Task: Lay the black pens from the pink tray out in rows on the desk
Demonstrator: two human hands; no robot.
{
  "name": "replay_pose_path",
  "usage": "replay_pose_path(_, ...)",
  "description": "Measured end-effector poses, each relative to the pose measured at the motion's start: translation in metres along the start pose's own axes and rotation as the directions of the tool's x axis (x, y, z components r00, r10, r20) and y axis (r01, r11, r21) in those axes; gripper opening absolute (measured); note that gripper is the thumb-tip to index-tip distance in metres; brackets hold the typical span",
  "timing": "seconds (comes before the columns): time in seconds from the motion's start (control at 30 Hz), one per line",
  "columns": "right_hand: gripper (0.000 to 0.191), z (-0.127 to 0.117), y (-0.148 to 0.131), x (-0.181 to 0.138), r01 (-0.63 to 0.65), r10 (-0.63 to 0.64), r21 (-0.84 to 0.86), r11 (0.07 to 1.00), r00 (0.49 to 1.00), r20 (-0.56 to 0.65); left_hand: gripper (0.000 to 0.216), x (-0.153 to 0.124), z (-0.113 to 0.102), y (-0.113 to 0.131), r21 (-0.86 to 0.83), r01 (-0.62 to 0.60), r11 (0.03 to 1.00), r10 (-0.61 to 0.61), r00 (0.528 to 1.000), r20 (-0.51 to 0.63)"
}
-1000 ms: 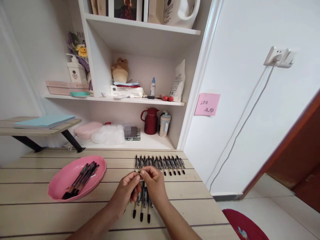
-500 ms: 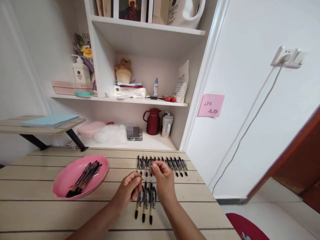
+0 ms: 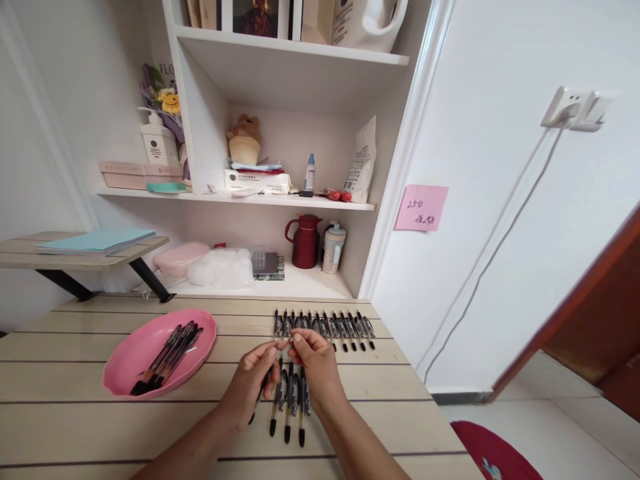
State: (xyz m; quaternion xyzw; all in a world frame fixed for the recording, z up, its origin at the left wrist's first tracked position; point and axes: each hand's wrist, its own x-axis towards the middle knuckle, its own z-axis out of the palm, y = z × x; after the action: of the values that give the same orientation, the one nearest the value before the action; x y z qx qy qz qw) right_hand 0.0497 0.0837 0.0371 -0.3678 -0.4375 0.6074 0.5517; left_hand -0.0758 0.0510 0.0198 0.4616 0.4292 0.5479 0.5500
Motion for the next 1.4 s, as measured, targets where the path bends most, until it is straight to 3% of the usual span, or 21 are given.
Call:
replay_pose_path(0.17,0.031,0.004,0.000,-0.004,-0.006,0.005,0.013,1.000,1.000,0.020,0.033,-0.001,0.002,0.003,0.005,-0.008,1.000,0.008,1.000,-0.019)
replay_pose_path(0.4,0.031,0.004,-0.001,-0.003,-0.010,0.011,-0.012,1.000,0.999,0.040,0.028,-0.002,0.003,0.002,0.015,0.002,1.000,-0.003,0.998,0.068)
replay_pose_path(1.2,0.023,0.006,-0.001,-0.007,0.191,-0.147,-0.250,0.949,0.972,0.183,0.019,-0.003,0.003,-0.001,0.014,-0.008,1.000,0.007,0.998,0.064)
replay_pose_path(1.4,0.020,0.006,-0.007,-0.009,0.111,-0.063,-0.203,0.973,0.972,0.228,0.019,-0.003,0.003,-0.002,0.015,-0.010,1.000,0.009,0.998,0.066)
